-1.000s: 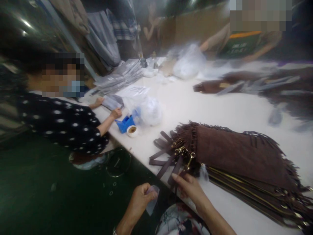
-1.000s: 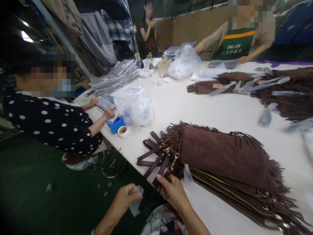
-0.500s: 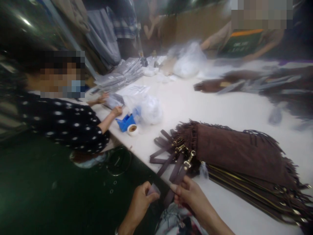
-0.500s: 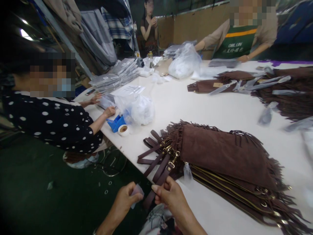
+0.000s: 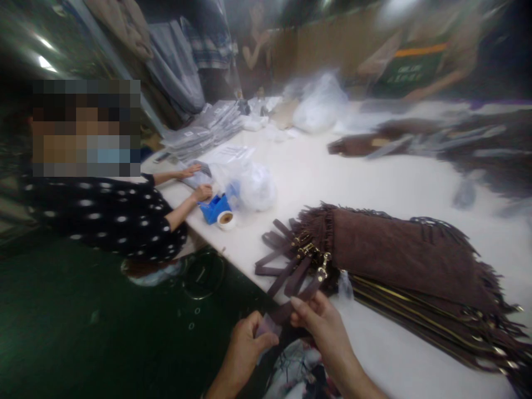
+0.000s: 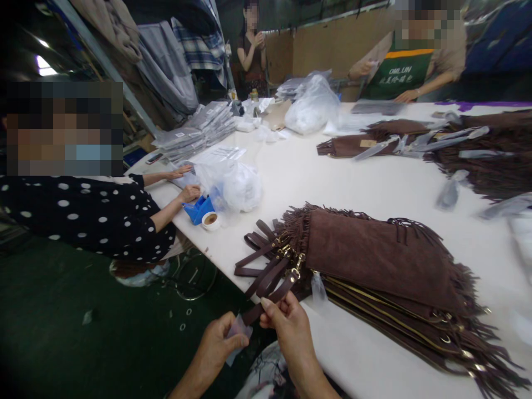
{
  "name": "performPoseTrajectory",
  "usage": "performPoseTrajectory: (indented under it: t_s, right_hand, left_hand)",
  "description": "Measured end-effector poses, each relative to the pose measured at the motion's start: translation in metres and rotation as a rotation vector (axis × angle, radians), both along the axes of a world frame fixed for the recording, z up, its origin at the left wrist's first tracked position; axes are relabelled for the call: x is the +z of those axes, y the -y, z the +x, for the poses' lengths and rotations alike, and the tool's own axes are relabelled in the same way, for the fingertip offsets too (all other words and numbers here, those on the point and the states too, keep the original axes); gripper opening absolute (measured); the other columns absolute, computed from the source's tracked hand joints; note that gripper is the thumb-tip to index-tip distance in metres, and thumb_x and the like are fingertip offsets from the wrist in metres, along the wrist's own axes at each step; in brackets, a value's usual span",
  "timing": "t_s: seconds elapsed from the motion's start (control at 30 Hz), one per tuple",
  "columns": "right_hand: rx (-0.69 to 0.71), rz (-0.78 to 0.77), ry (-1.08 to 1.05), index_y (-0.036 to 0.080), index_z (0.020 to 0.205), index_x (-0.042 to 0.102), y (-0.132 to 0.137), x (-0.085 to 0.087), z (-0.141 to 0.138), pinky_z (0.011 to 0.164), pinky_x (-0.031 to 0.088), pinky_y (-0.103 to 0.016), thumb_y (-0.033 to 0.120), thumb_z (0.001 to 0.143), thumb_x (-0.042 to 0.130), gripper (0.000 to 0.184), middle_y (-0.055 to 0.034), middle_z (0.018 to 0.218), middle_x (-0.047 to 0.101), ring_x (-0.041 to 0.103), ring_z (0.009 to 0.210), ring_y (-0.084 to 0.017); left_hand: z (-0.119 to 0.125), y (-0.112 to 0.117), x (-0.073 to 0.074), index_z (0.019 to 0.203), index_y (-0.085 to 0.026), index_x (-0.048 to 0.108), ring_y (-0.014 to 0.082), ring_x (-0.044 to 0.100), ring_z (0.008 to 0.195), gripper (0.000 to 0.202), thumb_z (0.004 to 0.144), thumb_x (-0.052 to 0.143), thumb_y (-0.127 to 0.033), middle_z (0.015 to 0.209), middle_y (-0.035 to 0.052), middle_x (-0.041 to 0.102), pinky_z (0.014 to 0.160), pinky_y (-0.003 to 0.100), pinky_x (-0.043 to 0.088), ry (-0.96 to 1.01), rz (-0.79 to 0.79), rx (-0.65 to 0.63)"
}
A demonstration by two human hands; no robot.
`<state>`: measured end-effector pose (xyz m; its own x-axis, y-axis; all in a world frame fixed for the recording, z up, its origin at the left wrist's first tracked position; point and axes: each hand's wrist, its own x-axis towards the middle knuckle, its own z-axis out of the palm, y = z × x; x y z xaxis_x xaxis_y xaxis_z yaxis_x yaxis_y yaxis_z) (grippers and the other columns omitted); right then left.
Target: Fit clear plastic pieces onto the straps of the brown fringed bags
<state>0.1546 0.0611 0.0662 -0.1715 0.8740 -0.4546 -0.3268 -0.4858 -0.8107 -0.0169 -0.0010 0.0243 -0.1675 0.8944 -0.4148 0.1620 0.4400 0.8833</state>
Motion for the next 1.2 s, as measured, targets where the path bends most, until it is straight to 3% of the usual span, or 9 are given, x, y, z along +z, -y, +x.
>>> performPoseTrajectory:
  t_s: [0.2,0.4,0.67,0.9,1.03,1.2]
  right_hand:
    - [-0.008,0.024,0.01,0.018,0.087,0.061,0.002,-0.007,0.004,0.051,0.048,-0.02,0.043,0.067,0.079,0.037,0.0038,0.062,0.06,0.057,0.053,-0.01]
    - [0.001,0.043,-0.007,0.018,0.086,0.06,0.004,-0.009,0.014,0.053,0.048,-0.021,0.043,0.068,0.079,0.036,0.0044,0.062,0.059,0.056,0.054,-0.01]
    - [-0.039,0.064,-0.037,0.019,0.087,0.06,-0.001,0.002,0.021,0.056,0.048,-0.022,0.041,0.07,0.079,0.034,0.0036,0.068,0.061,0.057,0.056,-0.01]
    - [-0.011,0.076,-0.021,0.019,0.089,0.06,0.002,-0.003,0.029,0.058,0.046,-0.024,0.043,0.073,0.076,0.033,-0.0002,0.076,0.064,0.056,0.062,-0.012]
    - [-0.024,0.109,0.023,0.019,0.085,0.061,0.003,-0.002,0.038,0.057,0.042,-0.022,0.041,0.075,0.073,0.027,0.0008,0.072,0.061,0.052,0.063,-0.012]
    - [0.031,0.079,0.048,0.019,0.083,0.057,0.003,0.0,0.042,0.051,0.039,-0.02,0.044,0.078,0.07,0.028,0.0037,0.065,0.054,0.046,0.056,-0.009]
  left_hand:
    - [0.005,-0.002,0.012,0.067,-0.017,0.058,0.0125,0.046,0.061,0.015,0.064,0.072,-0.021,0.063,-0.0052,0.055,0.055,0.022,0.034,-0.067,0.065,-0.005]
    - [0.009,-0.002,0.011,0.062,-0.015,0.058,0.0111,0.043,0.054,0.018,0.071,0.069,-0.026,0.055,-0.0054,0.051,0.051,0.023,0.03,-0.028,0.015,-0.028]
    - [0.015,0.001,0.011,0.067,-0.012,0.066,0.0177,0.06,0.063,0.023,0.072,0.074,-0.033,0.068,0.0061,0.071,0.06,0.025,0.04,0.27,-0.067,-0.137]
    - [0.02,-0.007,0.012,0.072,-0.01,0.064,0.0187,0.063,0.062,0.032,0.076,0.071,-0.041,0.07,0.0116,0.073,0.06,0.026,0.041,0.439,-0.094,-0.214]
    - [0.023,-0.006,0.018,0.08,-0.009,0.065,0.0187,0.063,0.065,0.033,0.085,0.061,-0.042,0.076,0.0135,0.072,0.062,0.026,0.043,0.539,-0.14,-0.219]
    - [0.017,0.001,0.021,0.092,-0.007,0.067,0.0216,0.065,0.074,0.034,0.085,0.061,-0.04,0.085,0.0153,0.071,0.069,0.03,0.046,0.632,-0.159,-0.259]
